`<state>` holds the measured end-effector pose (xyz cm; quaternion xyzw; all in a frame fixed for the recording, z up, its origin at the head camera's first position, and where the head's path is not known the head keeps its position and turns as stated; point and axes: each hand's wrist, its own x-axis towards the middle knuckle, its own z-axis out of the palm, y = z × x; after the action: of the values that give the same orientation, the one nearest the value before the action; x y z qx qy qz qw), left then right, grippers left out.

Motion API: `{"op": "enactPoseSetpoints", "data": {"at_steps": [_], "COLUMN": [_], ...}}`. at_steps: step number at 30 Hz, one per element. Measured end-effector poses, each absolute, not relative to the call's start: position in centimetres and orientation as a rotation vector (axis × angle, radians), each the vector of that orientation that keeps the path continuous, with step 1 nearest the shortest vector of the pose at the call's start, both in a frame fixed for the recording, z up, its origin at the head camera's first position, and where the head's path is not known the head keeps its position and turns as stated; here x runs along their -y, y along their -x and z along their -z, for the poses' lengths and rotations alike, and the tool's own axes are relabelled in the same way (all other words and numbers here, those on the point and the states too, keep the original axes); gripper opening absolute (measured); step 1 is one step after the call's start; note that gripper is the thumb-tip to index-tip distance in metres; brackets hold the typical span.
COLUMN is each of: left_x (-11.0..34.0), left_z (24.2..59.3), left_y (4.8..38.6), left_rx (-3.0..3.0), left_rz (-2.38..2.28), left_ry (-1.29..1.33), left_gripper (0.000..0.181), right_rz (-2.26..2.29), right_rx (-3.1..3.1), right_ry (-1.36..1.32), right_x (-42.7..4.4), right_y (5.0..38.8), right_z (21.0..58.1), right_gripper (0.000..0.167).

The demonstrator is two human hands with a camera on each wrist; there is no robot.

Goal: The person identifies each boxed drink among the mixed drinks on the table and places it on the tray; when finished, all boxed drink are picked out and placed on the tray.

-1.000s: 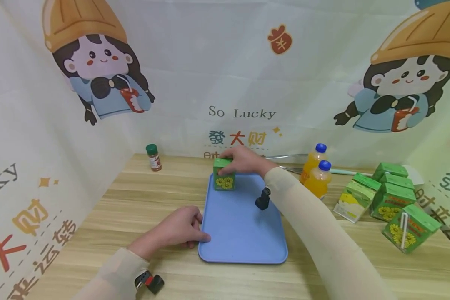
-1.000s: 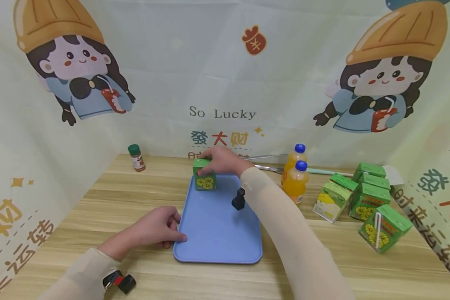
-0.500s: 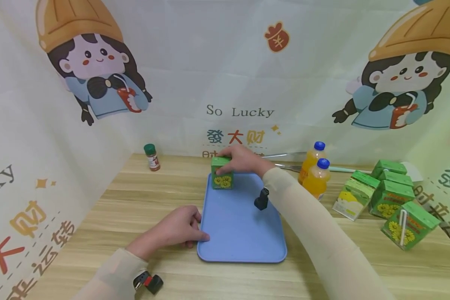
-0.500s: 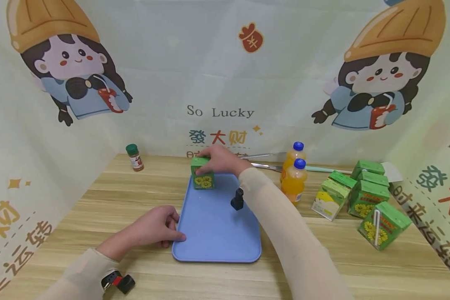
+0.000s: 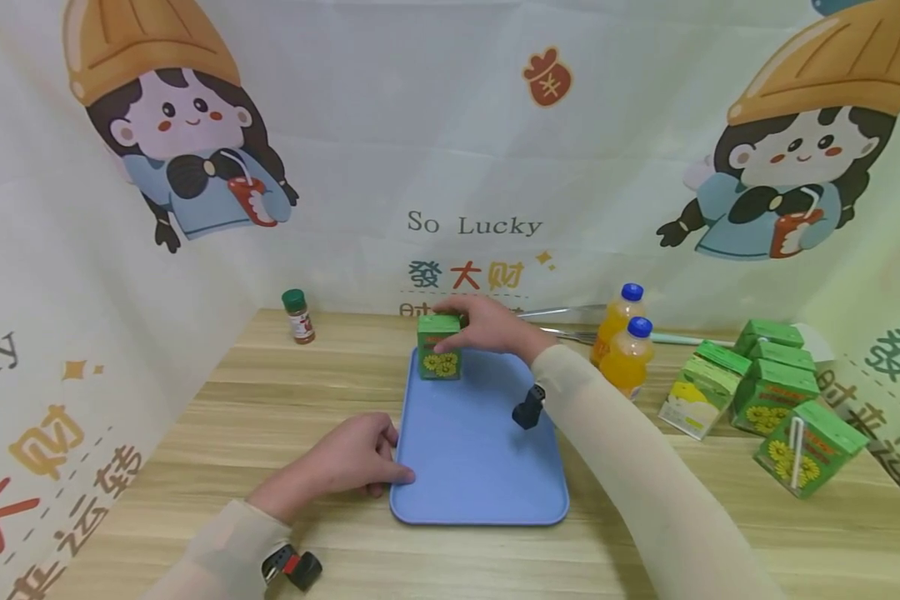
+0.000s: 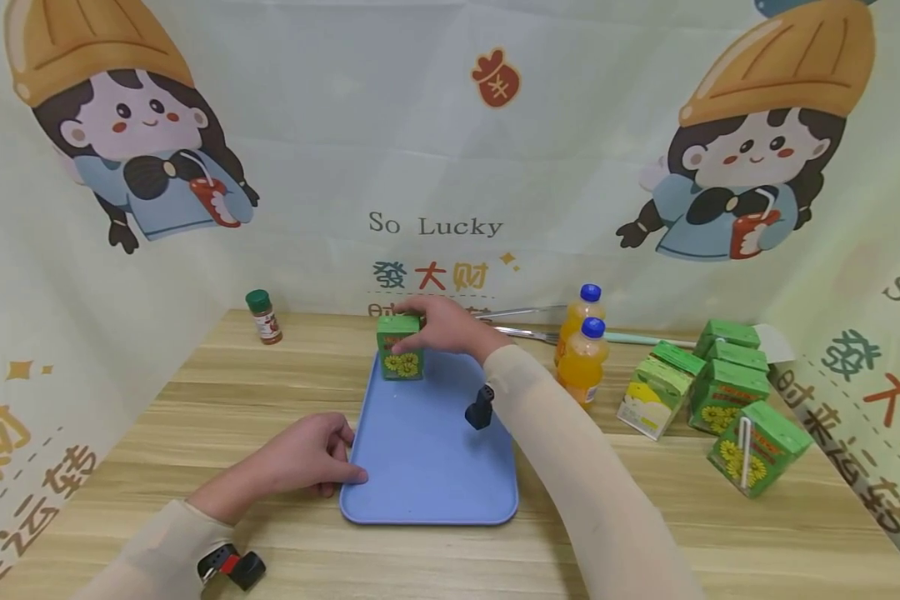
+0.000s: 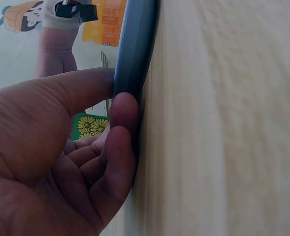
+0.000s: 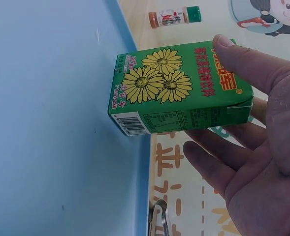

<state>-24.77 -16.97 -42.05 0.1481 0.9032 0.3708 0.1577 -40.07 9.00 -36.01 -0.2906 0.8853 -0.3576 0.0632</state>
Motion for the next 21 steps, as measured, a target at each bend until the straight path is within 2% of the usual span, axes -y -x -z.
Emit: {"op": "enactPoseSetpoints", "data": {"at_steps": [9, 21], "left_x": [16.9, 16.8], "left_z": [42.0, 42.2], "left_y": [24.8, 24.7], "left_rx": [-2.595, -2.606], "left_rz": [-1.061, -1.047], "left_ry": [-0.422, -0.423], "left_gripper": [0.045, 0.046], "right_rz": [1.160, 1.137], "right_rx": [-2.646, -2.668], "right_ry": [0.906, 0.895], "right_x": [-10.7, -14.7], "right_y": [39.0, 35.4], "right_z": [36.3, 36.7], "right_gripper": [0.079, 0.086]}}
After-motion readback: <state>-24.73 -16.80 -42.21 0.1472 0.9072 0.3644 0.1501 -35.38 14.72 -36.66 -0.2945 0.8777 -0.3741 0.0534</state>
